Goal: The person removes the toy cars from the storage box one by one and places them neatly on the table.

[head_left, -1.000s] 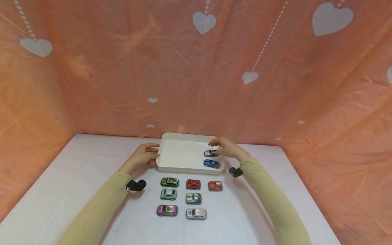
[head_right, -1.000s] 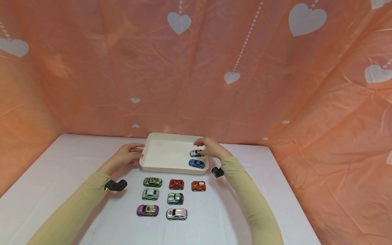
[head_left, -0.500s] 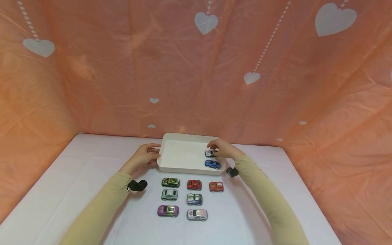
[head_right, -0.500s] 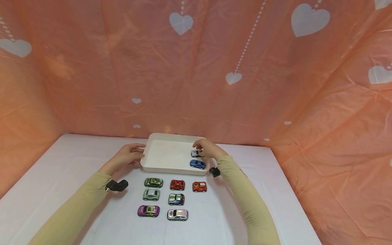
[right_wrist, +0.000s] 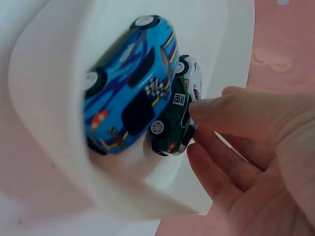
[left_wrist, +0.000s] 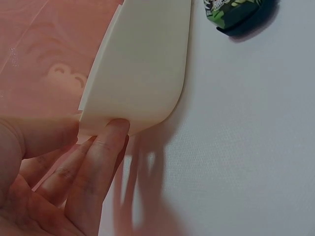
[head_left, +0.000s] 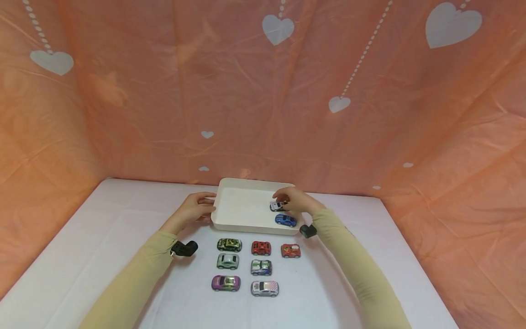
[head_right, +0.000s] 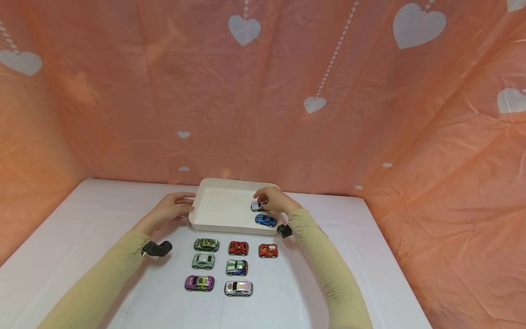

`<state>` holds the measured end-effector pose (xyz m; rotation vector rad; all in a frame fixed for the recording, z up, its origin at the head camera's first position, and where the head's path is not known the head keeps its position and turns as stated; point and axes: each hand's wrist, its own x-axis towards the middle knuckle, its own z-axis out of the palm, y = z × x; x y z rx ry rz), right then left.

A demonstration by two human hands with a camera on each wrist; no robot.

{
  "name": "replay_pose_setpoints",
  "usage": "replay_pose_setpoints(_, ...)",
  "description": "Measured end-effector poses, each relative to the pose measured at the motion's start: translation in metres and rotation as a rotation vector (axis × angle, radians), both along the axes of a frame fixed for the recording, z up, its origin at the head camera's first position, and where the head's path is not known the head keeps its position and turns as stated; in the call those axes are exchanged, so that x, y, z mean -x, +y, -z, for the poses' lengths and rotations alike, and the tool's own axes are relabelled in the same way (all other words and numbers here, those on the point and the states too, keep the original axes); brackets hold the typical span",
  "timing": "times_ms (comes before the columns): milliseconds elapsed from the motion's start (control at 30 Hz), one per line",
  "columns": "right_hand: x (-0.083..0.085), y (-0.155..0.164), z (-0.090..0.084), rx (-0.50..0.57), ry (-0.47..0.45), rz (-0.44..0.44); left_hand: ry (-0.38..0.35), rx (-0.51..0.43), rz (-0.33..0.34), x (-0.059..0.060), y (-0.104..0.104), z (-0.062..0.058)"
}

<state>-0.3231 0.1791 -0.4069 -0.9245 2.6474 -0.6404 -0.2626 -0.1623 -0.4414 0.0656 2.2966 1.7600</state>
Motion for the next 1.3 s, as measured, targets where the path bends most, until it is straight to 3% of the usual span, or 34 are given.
replay_pose_setpoints(467,-0.002,0.000,0.005,0.038,-0.086,0.080,0.011,-0.058,0.011,-0.002,0.000,-0.002)
replay_pose_setpoints(867,-0.001,-0.001,0.009,0.036,-0.144,0.131,0.007,-0.049,0.008,-0.004,0.001,-0.004)
replay_pose_setpoints(1300,0.000,-0.001,0.012,-0.001,-0.108,0.134,0.005,-0.031,0.000,-0.002,0.002,-0.003)
